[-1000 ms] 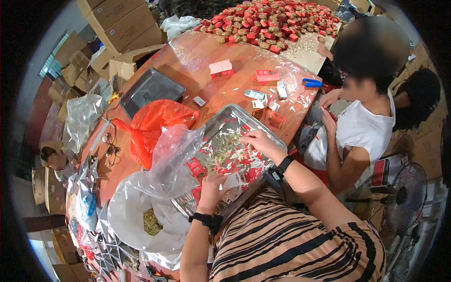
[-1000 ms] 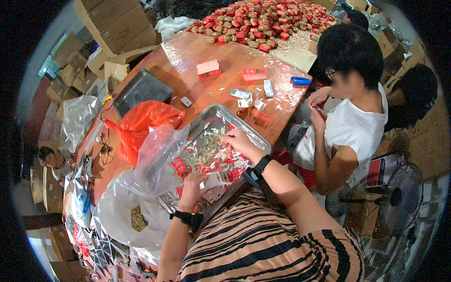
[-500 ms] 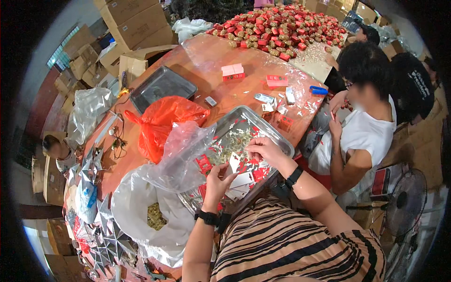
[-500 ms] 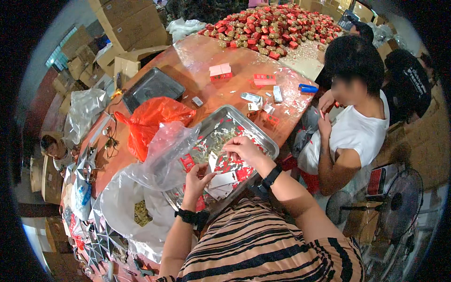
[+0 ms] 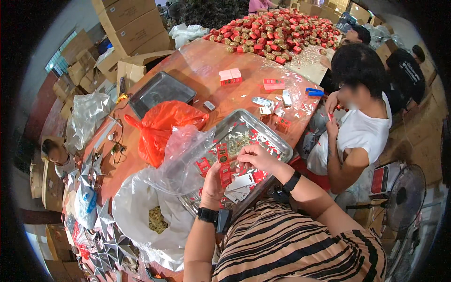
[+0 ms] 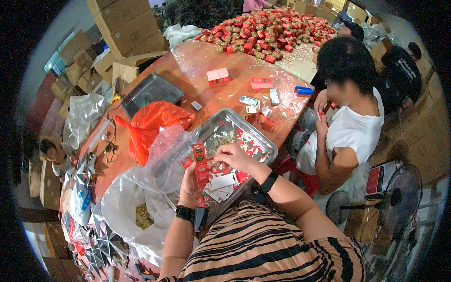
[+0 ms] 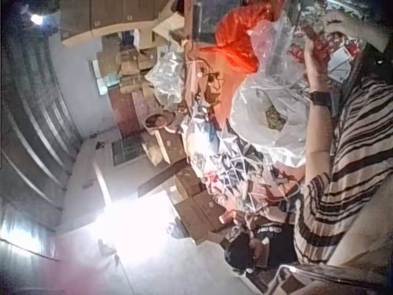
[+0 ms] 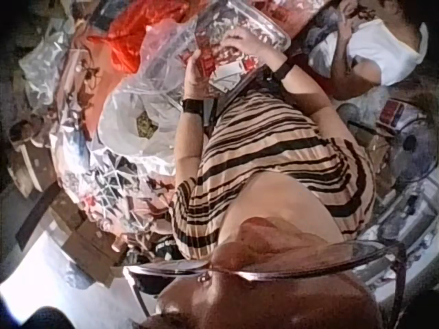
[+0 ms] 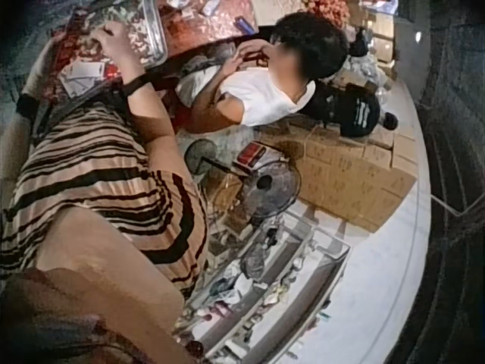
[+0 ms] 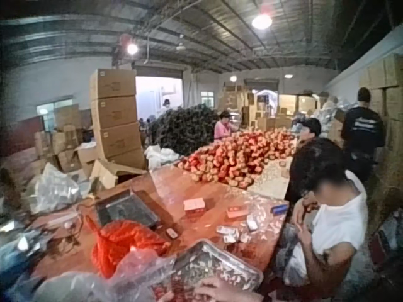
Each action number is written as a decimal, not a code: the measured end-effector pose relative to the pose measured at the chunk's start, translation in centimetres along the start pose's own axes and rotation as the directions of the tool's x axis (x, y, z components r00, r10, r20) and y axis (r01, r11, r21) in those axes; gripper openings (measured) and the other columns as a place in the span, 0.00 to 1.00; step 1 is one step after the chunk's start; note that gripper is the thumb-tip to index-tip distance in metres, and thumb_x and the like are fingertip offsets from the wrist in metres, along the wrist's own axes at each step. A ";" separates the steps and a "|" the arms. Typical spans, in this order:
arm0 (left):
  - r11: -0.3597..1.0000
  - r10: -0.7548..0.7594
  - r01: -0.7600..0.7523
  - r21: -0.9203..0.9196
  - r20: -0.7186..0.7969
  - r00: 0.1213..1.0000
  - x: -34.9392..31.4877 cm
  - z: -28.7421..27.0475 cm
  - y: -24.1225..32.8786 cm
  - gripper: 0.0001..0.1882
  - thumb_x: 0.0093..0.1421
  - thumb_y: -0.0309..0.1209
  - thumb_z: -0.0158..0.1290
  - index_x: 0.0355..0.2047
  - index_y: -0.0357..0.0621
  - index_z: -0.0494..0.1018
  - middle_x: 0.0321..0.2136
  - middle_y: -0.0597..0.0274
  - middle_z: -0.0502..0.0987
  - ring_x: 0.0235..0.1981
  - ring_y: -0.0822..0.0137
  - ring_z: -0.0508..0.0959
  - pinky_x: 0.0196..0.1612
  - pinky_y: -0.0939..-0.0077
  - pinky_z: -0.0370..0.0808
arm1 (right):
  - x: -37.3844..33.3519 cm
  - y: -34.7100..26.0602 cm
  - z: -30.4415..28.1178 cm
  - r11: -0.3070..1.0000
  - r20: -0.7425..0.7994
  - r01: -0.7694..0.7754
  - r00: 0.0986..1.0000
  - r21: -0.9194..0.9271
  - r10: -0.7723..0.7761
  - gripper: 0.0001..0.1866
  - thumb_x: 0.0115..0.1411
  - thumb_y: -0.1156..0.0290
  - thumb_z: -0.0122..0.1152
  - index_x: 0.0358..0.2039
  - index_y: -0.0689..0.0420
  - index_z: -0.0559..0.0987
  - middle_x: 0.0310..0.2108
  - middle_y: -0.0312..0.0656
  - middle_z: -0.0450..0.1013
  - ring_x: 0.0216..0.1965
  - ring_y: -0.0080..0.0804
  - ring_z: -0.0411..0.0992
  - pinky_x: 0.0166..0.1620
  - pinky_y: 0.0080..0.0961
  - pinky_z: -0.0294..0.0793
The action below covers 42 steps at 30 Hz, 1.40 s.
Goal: The person sits at a table in a workshop and assembles small rectangular boxes. They pick up flat white paper pieces, fold them into box shapes, and insert red rectangular inserts into the white frames. The person places the finished boxes into a metal tray on the table.
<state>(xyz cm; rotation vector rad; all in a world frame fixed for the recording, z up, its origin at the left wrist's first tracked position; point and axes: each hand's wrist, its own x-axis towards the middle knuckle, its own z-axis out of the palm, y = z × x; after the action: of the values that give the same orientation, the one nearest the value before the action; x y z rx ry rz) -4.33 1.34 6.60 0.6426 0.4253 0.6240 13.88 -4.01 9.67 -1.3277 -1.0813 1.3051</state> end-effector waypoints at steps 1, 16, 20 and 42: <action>1.000 -0.014 0.014 -0.005 0.017 1.000 0.3 -0.3 -0.1 0.24 0.58 0.43 0.43 0.46 0.35 0.65 0.39 0.54 0.74 0.35 0.60 0.75 0.30 0.75 0.74 | 0.0 0.1 0.1 1.000 0.016 0.013 1.000 0.014 -0.013 0.08 0.54 0.69 0.55 0.23 0.59 0.74 0.20 0.32 0.71 0.20 0.15 0.67 0.23 0.14 0.63; 0.992 0.110 -0.104 0.078 -0.078 0.991 0.2 0.6 0.8 0.22 0.56 0.40 0.46 0.46 0.38 0.64 0.39 0.57 0.74 0.34 0.62 0.76 0.27 0.78 0.72 | -0.3 1.2 0.2 0.983 -0.107 0.112 0.990 0.145 -0.097 0.05 0.52 0.71 0.53 0.23 0.57 0.73 0.21 0.34 0.71 0.22 0.18 0.68 0.22 0.15 0.64; 0.984 0.017 -0.031 0.174 0.084 0.996 0.5 1.5 1.7 0.24 0.57 0.45 0.45 0.45 0.39 0.65 0.40 0.53 0.73 0.33 0.63 0.77 0.24 0.82 0.70 | -0.5 1.2 0.1 0.974 -0.044 0.066 0.997 0.217 -0.058 0.05 0.52 0.72 0.52 0.22 0.58 0.73 0.22 0.35 0.71 0.24 0.19 0.69 0.25 0.15 0.66; 0.996 -0.057 0.057 0.072 0.007 0.998 0.9 -0.4 0.3 0.22 0.57 0.44 0.45 0.41 0.36 0.67 0.30 0.56 0.75 0.28 0.64 0.77 0.22 0.78 0.71 | -1.3 3.7 -1.4 0.572 0.378 -0.475 0.880 0.669 0.288 0.05 0.55 0.71 0.46 0.30 0.56 0.70 0.18 0.43 0.70 0.13 0.25 0.64 0.14 0.16 0.57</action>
<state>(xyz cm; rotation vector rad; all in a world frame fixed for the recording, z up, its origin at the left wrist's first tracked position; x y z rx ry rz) -3.98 2.31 6.36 0.6994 0.4578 0.5535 15.12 -5.94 6.20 -0.7797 -0.2626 1.9943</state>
